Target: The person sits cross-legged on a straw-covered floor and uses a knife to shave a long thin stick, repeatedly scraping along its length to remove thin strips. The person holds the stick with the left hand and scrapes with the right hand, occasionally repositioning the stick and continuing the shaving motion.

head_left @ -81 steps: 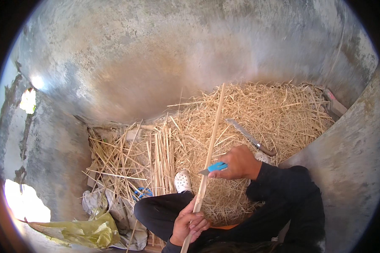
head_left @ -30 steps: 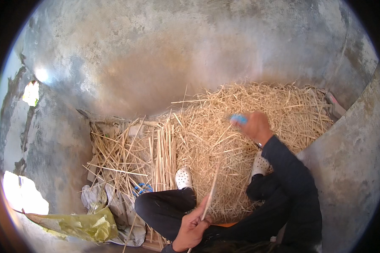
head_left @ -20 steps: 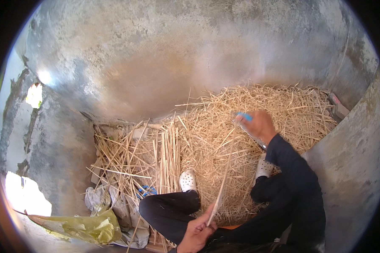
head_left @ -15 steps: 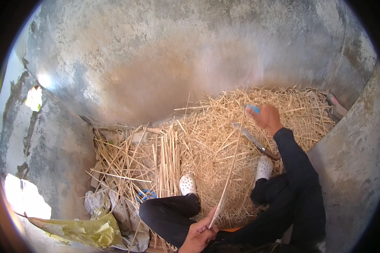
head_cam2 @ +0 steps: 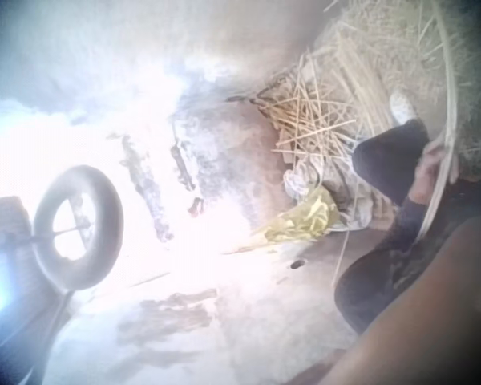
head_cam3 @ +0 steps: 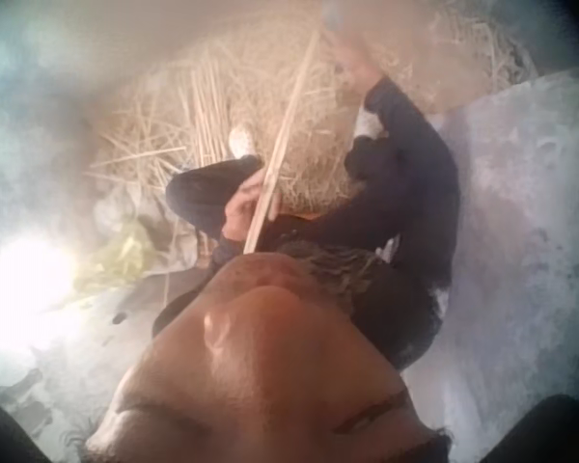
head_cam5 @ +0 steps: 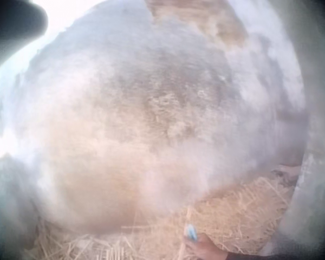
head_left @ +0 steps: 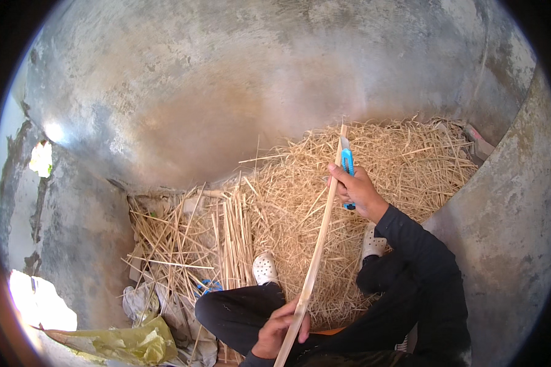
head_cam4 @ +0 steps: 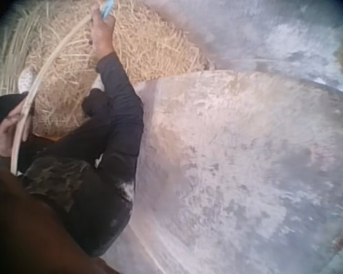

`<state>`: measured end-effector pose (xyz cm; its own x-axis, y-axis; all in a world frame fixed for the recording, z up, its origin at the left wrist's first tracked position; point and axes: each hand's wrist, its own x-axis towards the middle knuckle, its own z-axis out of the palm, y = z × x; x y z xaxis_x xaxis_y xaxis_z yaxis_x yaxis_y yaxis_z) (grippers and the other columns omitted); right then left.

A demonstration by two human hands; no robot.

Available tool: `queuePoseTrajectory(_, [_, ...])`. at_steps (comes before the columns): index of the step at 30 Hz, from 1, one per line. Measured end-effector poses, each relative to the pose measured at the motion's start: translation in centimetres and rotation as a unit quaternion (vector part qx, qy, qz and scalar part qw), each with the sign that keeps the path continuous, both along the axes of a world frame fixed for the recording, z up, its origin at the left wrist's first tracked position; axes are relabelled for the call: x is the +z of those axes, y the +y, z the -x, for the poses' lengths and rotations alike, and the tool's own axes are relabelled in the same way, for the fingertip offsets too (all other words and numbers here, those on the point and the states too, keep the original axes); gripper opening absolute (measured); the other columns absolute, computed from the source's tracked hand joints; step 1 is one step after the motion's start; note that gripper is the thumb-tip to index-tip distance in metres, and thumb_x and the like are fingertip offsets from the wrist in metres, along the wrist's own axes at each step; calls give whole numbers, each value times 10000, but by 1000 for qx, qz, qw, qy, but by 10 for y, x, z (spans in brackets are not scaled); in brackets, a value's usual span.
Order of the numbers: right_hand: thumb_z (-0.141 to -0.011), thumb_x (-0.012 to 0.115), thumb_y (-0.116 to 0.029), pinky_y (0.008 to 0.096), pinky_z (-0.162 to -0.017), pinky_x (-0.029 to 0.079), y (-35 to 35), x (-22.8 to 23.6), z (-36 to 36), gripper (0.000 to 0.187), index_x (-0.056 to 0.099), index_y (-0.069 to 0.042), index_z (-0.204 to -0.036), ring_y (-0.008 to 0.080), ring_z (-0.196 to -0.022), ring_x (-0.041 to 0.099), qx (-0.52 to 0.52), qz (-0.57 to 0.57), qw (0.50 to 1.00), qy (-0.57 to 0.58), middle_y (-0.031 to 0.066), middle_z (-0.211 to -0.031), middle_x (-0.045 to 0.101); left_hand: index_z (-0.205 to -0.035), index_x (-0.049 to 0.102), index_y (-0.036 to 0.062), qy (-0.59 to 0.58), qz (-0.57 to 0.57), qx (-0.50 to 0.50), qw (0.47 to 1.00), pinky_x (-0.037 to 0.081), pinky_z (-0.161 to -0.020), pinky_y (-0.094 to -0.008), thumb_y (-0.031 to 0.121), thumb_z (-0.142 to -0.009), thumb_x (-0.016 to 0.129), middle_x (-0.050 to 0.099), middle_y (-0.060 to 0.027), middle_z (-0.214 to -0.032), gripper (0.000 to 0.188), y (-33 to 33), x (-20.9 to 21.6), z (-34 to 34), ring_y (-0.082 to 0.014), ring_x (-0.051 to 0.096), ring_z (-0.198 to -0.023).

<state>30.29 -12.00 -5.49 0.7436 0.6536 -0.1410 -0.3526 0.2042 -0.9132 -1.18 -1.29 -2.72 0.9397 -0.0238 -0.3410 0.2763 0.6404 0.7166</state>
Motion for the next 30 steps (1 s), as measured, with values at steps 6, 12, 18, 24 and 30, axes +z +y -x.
queuePoseTrajectory(6, [-944, 584, -378, 229, -384, 232, 3, -4, 2, 367, 454, -132, -705, 32, -397, 260, 12, -17, 1000, 12, -77, -498, 332, -1267, 495, 9, 26, -125, -28, 991, 411, -548, -221, 401, -986, 390, 597, -129, -758, 493, 4, 3, -53, -143, 546, -592])
queuePoseTrajectory(12, [-904, 382, -685, 348, -399, 323, -10, -19, -6, 682, 587, -97, -627, 123, -366, 353, -22, 111, 941, -318, -47, -447, 376, -1293, 452, 11, 8, -226, 0, 974, 282, -428, -185, 303, -1026, 380, 363, 28, -545, 403, 5, 4, -75, -52, 302, -425])
queuePoseTrajectory(18, [-804, 519, -713, 390, -520, 450, -12, 18, 56, 688, 610, -71, -571, 280, -437, 547, 46, 286, 749, -596, 121, -476, 518, -1325, 432, 27, 41, -208, -6, 977, 268, -445, -184, 291, -1035, 355, 362, 35, -560, 401, 13, 18, -68, -46, 310, -464])
queuePoseTrajectory(24, [-788, 522, -725, 454, -513, 446, -1, -5, 13, 718, 607, -57, -539, 310, -436, 550, -44, 409, 737, -536, 149, -481, 526, -1380, 372, 28, 22, -302, -71, 950, 266, -434, -186, 379, -1026, 330, 374, 26, -570, 500, 0, 26, -51, -47, 310, -457])
queuePoseTrajectory(30, [-723, 433, -848, 434, -445, 420, 10, -12, 69, 822, 569, -71, -495, 308, -423, 541, 88, 305, 746, -585, 132, -450, 503, -1506, 138, 93, 31, -234, -29, 971, 262, -446, -187, 411, -972, 466, 378, 1, -589, 703, 13, 27, -39, -62, 296, -443])
